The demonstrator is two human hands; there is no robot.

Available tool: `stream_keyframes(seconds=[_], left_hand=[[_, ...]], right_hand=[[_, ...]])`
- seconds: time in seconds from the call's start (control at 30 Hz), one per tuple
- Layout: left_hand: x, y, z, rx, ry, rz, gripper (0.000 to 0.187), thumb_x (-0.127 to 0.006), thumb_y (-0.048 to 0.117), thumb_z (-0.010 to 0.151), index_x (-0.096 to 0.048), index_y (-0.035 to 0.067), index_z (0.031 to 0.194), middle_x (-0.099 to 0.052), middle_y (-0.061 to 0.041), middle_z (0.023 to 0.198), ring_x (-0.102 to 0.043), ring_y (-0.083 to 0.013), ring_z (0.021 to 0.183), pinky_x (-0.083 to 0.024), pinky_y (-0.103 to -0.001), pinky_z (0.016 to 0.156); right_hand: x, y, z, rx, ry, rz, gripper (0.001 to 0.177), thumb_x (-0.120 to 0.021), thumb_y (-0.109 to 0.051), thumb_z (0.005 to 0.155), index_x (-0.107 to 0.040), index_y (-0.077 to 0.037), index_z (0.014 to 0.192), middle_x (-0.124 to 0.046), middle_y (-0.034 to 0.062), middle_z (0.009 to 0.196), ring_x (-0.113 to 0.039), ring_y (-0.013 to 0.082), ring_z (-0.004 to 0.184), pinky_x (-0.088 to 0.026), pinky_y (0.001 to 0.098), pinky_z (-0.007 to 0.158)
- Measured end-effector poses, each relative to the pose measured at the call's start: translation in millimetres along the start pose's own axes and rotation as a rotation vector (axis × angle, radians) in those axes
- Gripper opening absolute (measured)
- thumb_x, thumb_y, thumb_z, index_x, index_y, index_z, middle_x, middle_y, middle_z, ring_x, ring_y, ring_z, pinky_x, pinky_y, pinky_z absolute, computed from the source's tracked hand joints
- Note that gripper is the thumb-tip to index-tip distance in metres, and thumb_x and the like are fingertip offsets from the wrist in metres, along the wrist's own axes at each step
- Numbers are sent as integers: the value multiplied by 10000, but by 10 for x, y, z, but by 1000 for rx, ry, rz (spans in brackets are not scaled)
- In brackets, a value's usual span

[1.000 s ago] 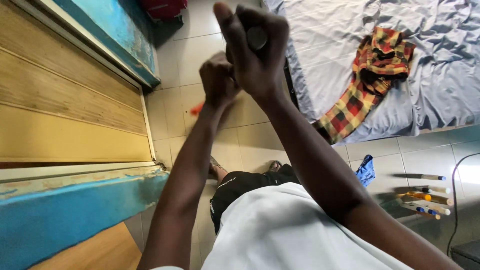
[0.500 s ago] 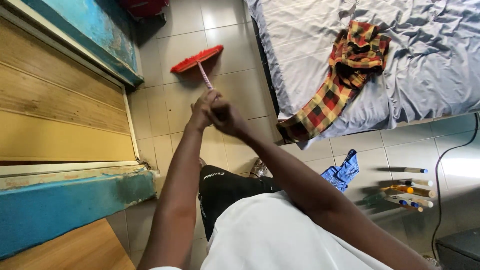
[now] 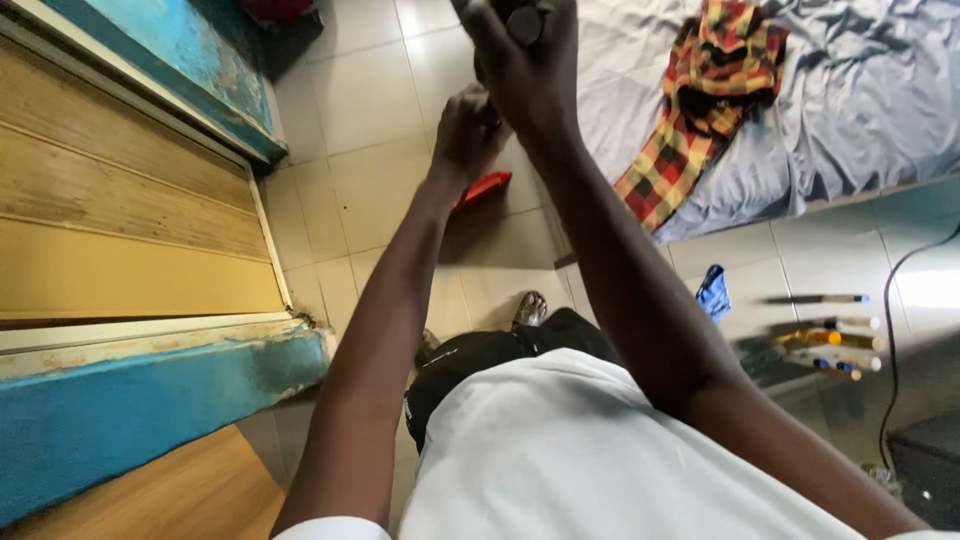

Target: The person assembles a broom by holding and twisting the broom handle by hand.

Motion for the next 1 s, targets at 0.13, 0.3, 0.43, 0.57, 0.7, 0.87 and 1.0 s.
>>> stream_keyframes(seconds=[0.13,0.3,0.43,0.57,0.7,0.87,1.0], left_hand=[[89,-125,-75,127,-116,-147,232,-679,131,845,-619,-5,667,-653,-169,685,-678,-303,677,-538,-427,621],[31,-282,-146,240,-207,-257,263,-588,66,899,-663,2,655,-686,-132,598,-681,-210,532,-514,-366,542],[4,-184,-200,55,-131,-234,190,-610,22,891,-654,-35,715,-701,-184,708,-708,-286,626,-507,-405,566],[-70,-93,-199,77,-152,-175,170,-609,48,831,-670,-7,681,-686,-185,702,-701,-342,632,-519,-436,558],[9,38,-51,-63,-275,56,121,-697,120,683,-671,42,593,-674,-181,630,-641,-418,608,-518,-499,578],[-57,-137,80,-71,-195,254,182,-746,220,886,-693,73,794,-715,-167,748,-692,-368,719,-511,-503,675],[-349,-946,-264,40,-390,246,123,-699,181,889,-723,117,991,-699,-130,908,-675,-277,855,-537,-427,748]], right_hand=[[-94,234,-52,-56,21,130,299,-711,-89,1054,-575,-46,792,-489,-43,611,-445,62,510,-313,265,491],[-237,254,-110,81,-9,76,313,-707,-110,1074,-563,-49,803,-526,-33,650,-524,66,573,-375,280,513],[-198,133,-179,77,-70,54,335,-685,-157,1087,-599,-37,786,-465,-41,616,-441,56,535,-302,281,501],[-124,-1,-279,39,-22,2,477,-683,-198,1098,-530,-54,669,-438,-48,573,-408,46,511,-272,279,488],[-19,-175,-335,134,56,8,476,-670,-229,1099,-552,-29,683,-478,-28,570,-450,55,496,-309,276,477],[86,26,-409,144,90,-72,360,-696,-172,1007,-606,2,704,-532,-10,594,-517,56,548,-402,286,498],[26,546,-718,110,-150,-234,164,-748,-34,879,-607,24,817,-607,64,742,-564,90,760,-504,352,667]])
Point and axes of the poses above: each hand's wrist, its own z-axis towards the middle knuckle, its own x-axis out of the back of the hand, y = z × x, the point moved 5 cm from there along z, towards the middle knuckle
